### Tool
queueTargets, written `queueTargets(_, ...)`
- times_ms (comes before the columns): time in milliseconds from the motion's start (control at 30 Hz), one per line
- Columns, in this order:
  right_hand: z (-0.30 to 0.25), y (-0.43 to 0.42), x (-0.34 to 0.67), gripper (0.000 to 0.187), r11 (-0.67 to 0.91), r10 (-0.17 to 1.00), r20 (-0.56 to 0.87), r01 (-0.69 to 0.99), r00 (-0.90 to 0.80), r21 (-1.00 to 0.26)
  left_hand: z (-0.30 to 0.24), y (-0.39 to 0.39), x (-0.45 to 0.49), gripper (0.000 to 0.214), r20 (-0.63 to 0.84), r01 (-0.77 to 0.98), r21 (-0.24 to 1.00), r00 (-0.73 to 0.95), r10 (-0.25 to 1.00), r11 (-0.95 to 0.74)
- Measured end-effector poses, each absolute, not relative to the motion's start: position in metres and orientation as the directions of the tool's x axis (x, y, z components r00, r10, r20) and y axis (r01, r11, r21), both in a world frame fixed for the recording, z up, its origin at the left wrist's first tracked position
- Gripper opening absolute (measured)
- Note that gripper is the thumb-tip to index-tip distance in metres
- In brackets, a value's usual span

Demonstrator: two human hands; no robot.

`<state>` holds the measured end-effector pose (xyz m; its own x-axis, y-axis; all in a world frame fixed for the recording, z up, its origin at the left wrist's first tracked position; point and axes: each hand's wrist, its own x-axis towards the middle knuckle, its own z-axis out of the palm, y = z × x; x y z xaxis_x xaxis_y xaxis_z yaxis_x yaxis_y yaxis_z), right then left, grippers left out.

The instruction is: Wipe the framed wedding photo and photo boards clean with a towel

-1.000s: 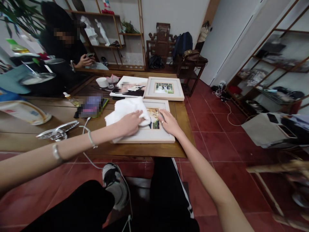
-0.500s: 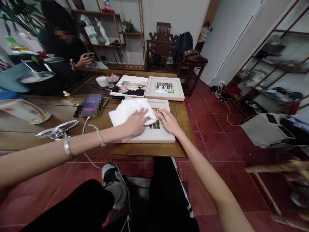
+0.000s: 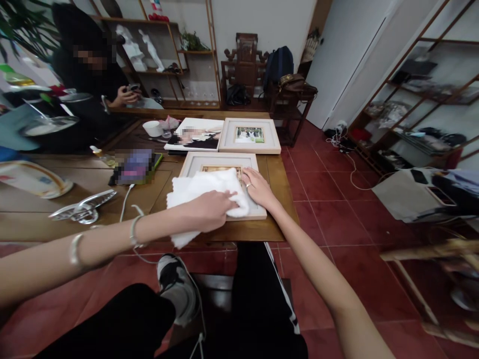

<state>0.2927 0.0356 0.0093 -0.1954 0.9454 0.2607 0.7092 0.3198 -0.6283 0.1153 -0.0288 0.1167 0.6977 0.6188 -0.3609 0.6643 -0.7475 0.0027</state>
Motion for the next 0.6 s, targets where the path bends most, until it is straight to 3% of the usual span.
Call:
queueTargets(167, 0.010, 0.035, 0.292, 0.056, 0.326, 0.943, 0.269, 0.713, -0.197, -0.621, 0.132, -0.044, 0.109, 0.049, -0.412, 0.699, 0.069, 0.670, 0.618, -0.712)
queueTargets(367, 0.012, 0.035, 0.294, 0.055, 0.372, 0.926, 0.298, 0.690, -0.231, -0.621, 0.096, 0.030, 0.112, 0.053, -0.244, 0.737, -0.056, 0.645, 0.725, -0.674)
queueTargets(500, 0.016, 0.031, 0.294, 0.055, 0.367, 0.929, 0.283, 0.688, -0.238, -0.626, 0.077, 0.083, 0.113, 0.056, -0.125, 0.720, -0.046, 0.684, 0.719, -0.693)
queueTargets(600, 0.018, 0.029, 0.293, 0.053, 0.342, 0.939, 0.268, 0.669, -0.216, -0.660, 0.068, 0.092, 0.117, 0.056, -0.119, 0.727, -0.056, 0.676, 0.727, -0.685)
